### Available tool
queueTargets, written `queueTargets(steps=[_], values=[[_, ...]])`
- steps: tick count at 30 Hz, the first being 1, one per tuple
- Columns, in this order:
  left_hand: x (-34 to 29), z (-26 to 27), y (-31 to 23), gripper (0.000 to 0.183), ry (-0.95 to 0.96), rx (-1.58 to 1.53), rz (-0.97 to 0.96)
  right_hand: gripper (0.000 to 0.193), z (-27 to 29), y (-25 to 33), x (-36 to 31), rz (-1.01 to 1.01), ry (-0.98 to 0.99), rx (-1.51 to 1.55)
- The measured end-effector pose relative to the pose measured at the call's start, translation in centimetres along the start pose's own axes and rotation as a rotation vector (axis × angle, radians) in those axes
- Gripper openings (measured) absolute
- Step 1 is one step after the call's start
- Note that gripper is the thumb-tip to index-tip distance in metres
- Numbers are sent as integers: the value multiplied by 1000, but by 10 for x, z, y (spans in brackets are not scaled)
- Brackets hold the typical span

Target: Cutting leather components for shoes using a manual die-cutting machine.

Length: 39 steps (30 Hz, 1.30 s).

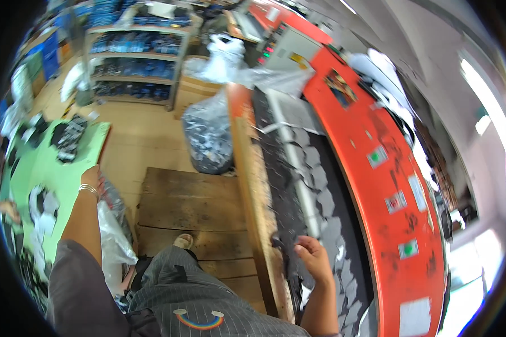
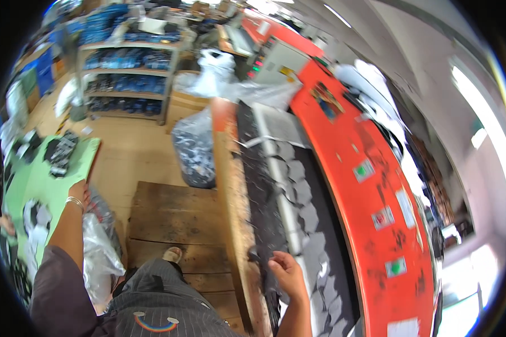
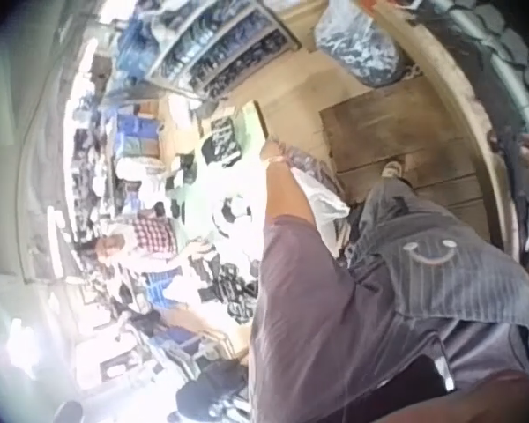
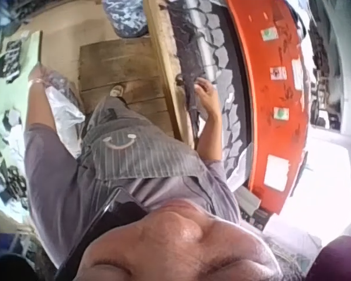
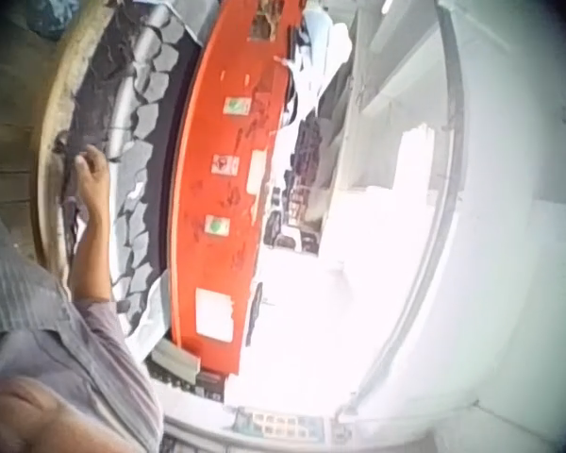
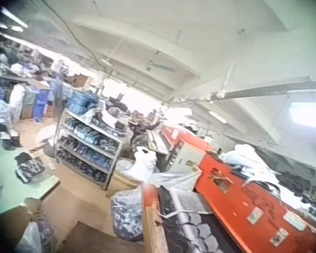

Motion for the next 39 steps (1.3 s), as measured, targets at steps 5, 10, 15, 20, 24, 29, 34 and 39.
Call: queueTargets(steps=[5, 10, 15, 20, 24, 29, 34, 39], values=[[-63, -240, -34, 39, 381, 267, -176, 44, 136, -93, -36, -212, -550, -356], [-137, -460, -46, 27, 760, 478, -526, 71, 220, -154, -107, -897, -948, -775], [-200, -652, -36, 18, 1056, 580, -790, 84, 226, -183, -160, -1336, -1007, -675], [-207, -835, 12, 21, 1173, 1031, -1260, 71, 233, -191, -139, -1339, -1108, -723], [-192, -947, 31, 37, 867, 1152, -1565, 55, 242, -209, -115, -1431, -1175, -735], [-233, -1011, 58, 60, 832, 1653, -1347, 46, 246, -224, -118, -1515, -1003, -720], [-220, -1055, 63, 67, 925, 1765, -1342, 42, 256, -217, -106, -1452, -1162, -744], [-225, -1061, 70, 55, 993, 1472, -1402, 44, 266, -204, -86, -1692, -917, -760]])
Point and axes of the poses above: each hand's wrist, its own x-axis towards the middle knuckle, its own z-axis out of the back of the hand, y = z × x, the point moved 5 cm from there along x, towards the middle knuckle, and after that the axes turned 2 degrees about -y, right-handed, at the moved point
